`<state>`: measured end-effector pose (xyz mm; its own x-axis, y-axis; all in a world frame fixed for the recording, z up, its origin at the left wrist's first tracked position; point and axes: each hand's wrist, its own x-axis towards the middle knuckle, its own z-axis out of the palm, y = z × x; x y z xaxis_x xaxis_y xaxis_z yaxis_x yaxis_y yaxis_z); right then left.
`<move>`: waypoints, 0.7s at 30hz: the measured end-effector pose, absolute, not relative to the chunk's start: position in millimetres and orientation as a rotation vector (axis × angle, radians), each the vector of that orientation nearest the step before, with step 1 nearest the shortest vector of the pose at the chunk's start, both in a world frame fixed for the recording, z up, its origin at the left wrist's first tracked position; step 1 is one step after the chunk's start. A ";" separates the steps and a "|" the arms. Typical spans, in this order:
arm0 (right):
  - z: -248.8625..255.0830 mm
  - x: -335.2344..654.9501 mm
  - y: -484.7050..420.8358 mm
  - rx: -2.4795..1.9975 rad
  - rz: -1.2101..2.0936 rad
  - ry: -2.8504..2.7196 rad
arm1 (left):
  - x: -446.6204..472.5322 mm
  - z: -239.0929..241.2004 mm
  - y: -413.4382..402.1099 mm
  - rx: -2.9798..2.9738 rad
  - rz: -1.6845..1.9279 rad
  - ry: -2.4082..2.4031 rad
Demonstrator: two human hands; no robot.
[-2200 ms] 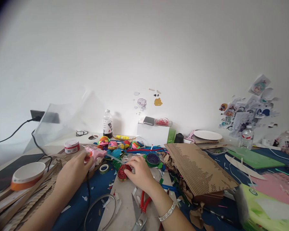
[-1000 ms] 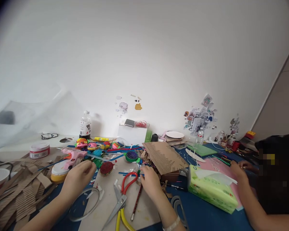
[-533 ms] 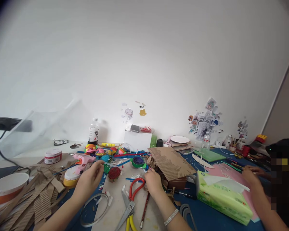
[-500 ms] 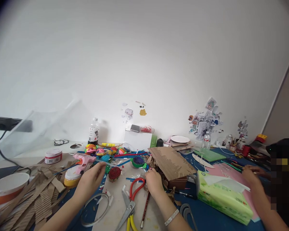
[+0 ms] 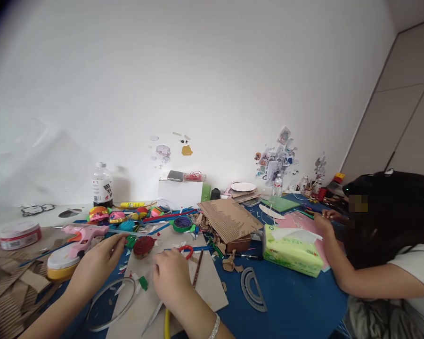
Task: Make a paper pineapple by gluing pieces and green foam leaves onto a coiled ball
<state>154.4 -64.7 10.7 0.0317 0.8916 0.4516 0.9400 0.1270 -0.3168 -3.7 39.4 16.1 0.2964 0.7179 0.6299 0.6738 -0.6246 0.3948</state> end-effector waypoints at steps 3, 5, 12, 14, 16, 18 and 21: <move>13.7 172.8 -84.6 -1.772 -0.110 -1.764 | -3.5 19.3 35.8 2.492 1.159 1.464; 12.4 193.1 -102.2 -1.811 -0.119 -1.628 | -3.0 20.1 34.0 2.478 1.146 1.475; -16.6 272.9 -157.5 -2.056 -0.311 -1.366 | 1.3 26.1 22.3 2.603 0.920 1.591; -24.7 280.8 -167.5 -2.043 -0.300 -1.369 | 1.1 29.4 20.5 2.619 0.885 1.580; -32.6 277.9 -173.3 -2.005 -0.291 -1.398 | 0.5 31.2 20.4 2.630 0.872 1.565; -43.2 265.2 -174.3 -1.912 -0.273 -1.516 | 0.6 30.7 20.3 2.650 0.852 1.547; -65.9 234.1 -169.2 -1.711 -0.314 -1.742 | 3.6 25.9 17.3 2.731 0.783 1.473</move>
<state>234.1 -169.2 -65.9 0.0809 0.7940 0.6025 0.9543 0.1127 -0.2767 3.6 17.3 25.9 0.4569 0.7706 0.4444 0.7995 -0.5747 0.1747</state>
